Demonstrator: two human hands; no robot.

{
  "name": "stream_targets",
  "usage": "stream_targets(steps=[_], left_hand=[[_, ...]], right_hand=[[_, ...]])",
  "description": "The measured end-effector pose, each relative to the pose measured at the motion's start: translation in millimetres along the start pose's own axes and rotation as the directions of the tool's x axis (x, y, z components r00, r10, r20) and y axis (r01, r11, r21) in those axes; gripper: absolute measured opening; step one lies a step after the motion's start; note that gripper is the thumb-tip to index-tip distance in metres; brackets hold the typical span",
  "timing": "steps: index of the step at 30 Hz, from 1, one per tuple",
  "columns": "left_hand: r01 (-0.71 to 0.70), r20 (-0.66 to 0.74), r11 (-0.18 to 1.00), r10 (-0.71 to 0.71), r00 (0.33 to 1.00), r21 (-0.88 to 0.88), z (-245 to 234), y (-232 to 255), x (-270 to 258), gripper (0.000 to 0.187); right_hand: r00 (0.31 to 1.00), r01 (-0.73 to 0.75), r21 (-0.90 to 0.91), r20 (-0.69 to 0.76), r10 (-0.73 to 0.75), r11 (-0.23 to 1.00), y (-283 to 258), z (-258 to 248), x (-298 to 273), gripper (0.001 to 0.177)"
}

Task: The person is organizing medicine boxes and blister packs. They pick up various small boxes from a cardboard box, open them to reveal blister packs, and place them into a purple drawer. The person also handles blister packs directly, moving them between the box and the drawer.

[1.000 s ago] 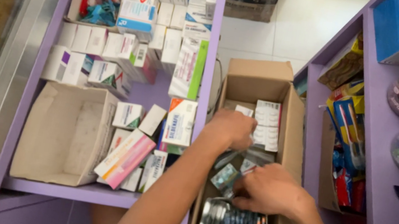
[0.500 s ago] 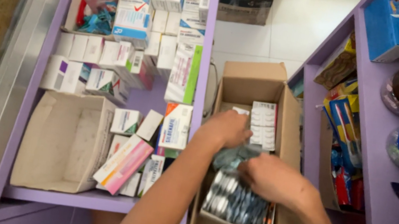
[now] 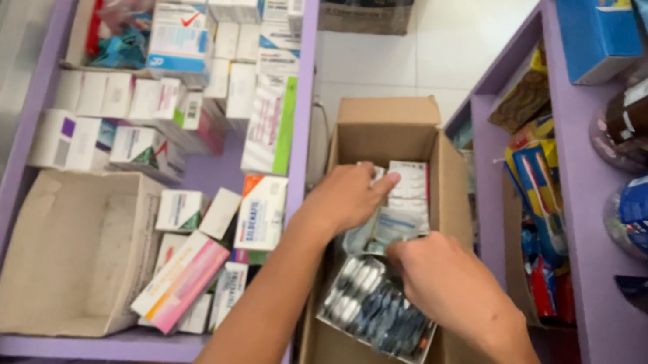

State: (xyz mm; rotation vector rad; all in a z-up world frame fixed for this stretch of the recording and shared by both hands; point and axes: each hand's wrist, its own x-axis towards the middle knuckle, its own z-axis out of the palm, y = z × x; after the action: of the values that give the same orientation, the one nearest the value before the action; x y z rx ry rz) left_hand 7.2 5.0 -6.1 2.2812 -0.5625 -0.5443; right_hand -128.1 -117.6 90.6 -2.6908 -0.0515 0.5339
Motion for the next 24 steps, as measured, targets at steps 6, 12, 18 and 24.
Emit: stream_targets(steps=[6, 12, 18, 24], left_hand=[[0.044, -0.025, 0.998, -0.045, 0.999, -0.038, 0.6, -0.9, 2.6, 0.068], [0.142, -0.105, 0.980, -0.157, 0.982, -0.136, -10.2, 9.9, 3.7, 0.077], [0.159, -0.075, 0.816, -0.239, 0.968, -0.555, -15.7, 11.6, 15.9, 0.086], [-0.330, -0.452, 0.905, 0.184, 0.873, -0.269, -7.3, 3.5, 12.6, 0.064]], right_hand=[[0.987, -0.070, 0.056, -0.140, 0.077, 0.996, 10.9, -13.5, -6.7, 0.021], [0.953, -0.067, 0.265, -0.269, 0.140, 0.962, 25.4, -19.8, -0.5, 0.023], [0.921, -0.025, 0.363, -0.353, 0.163, 0.931, 64.7, -6.2, 18.2, 0.031], [0.812, 0.003, 0.480, -0.514, 0.278, 0.877, 58.9, -12.2, 40.3, 0.030]])
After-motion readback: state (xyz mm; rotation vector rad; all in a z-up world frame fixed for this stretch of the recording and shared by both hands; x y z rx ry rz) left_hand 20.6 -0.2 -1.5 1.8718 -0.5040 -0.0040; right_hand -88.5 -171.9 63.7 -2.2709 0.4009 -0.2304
